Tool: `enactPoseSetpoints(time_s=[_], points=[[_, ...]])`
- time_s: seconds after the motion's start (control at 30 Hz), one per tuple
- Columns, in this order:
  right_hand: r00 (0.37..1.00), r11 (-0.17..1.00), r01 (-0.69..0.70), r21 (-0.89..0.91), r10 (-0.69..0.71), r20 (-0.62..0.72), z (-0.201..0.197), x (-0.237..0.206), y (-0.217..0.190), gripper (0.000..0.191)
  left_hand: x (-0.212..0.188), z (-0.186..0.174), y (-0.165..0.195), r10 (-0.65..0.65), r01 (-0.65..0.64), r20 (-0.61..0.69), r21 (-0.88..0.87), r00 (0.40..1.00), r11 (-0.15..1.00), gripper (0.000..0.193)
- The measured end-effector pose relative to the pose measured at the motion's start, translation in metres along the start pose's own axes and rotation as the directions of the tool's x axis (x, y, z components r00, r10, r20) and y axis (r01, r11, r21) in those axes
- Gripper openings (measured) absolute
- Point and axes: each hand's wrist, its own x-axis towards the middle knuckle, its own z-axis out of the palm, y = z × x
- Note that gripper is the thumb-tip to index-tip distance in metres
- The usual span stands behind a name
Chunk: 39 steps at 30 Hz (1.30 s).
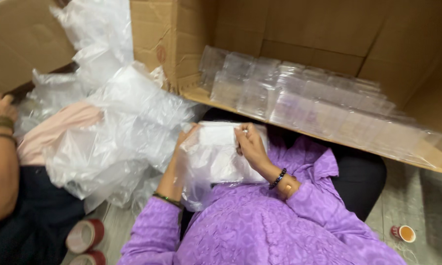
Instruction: The person sits on the floor and wraps stacks of clear plastic containers in thin plastic bags, folding the bag around each stack. The wrapped stacks are placed into a large cardboard box in front of them, and they occasionally reach into the box to arrange the wrapped containers.
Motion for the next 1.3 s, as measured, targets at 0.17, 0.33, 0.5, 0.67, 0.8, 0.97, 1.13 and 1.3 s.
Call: enactPoseSetpoints(time_s=[0.17, 0.33, 0.5, 0.67, 0.8, 0.97, 1.13, 1.3], points=[[0.797, 0.615, 0.582, -0.532, -0.562, 0.221, -0.015, 0.011, 0.037, 0.024, -0.01, 0.007, -0.01, -0.123, 0.103, -0.057, -0.274, 0.991, 0.956, 0.041], [0.951, 0.987, 0.137, 0.089, -0.156, 0.268, -0.036, -0.002, 0.017, 0.021, -0.042, 0.043, 0.024, -0.212, 0.166, 0.168, 0.252, 0.963, 0.953, 0.053], [0.912, 0.979, 0.174, -0.108, -0.119, 0.392, -0.012, -0.026, 0.007, 0.017, -0.094, 0.092, 0.029, -0.538, 0.436, 0.448, 0.317, 0.714, 0.842, 0.072], [0.896, 0.757, 0.37, -0.539, -0.139, 0.421, -0.014, -0.037, -0.017, 0.019, -0.127, 0.003, 0.072, -0.505, 0.306, 0.427, 0.453, 0.75, 0.837, 0.063], [0.956, 0.607, 0.284, -0.742, -0.117, 0.27, -0.029, -0.042, -0.04, 0.023, -0.188, -0.128, 0.092, -0.645, 0.595, -0.091, 0.499, 0.759, 0.63, 0.072], [0.945, 0.643, 0.292, -0.708, -0.08, 0.317, -0.024, -0.052, -0.05, 0.026, -0.223, -0.13, 0.074, -0.189, 0.618, -0.595, 0.692, 0.781, 0.374, 0.083], [0.922, 0.678, 0.361, -0.64, -0.155, 0.355, -0.01, -0.065, -0.08, 0.031, -0.2, -0.022, 0.145, -0.083, 0.389, -0.393, 0.919, 0.916, -0.056, 0.064], [0.841, 0.994, 0.092, -0.059, -0.046, 0.539, 0.016, -0.067, -0.091, 0.046, -0.13, 0.11, 0.169, 0.328, -0.272, -0.016, 0.522, 0.945, 0.809, 0.037]])
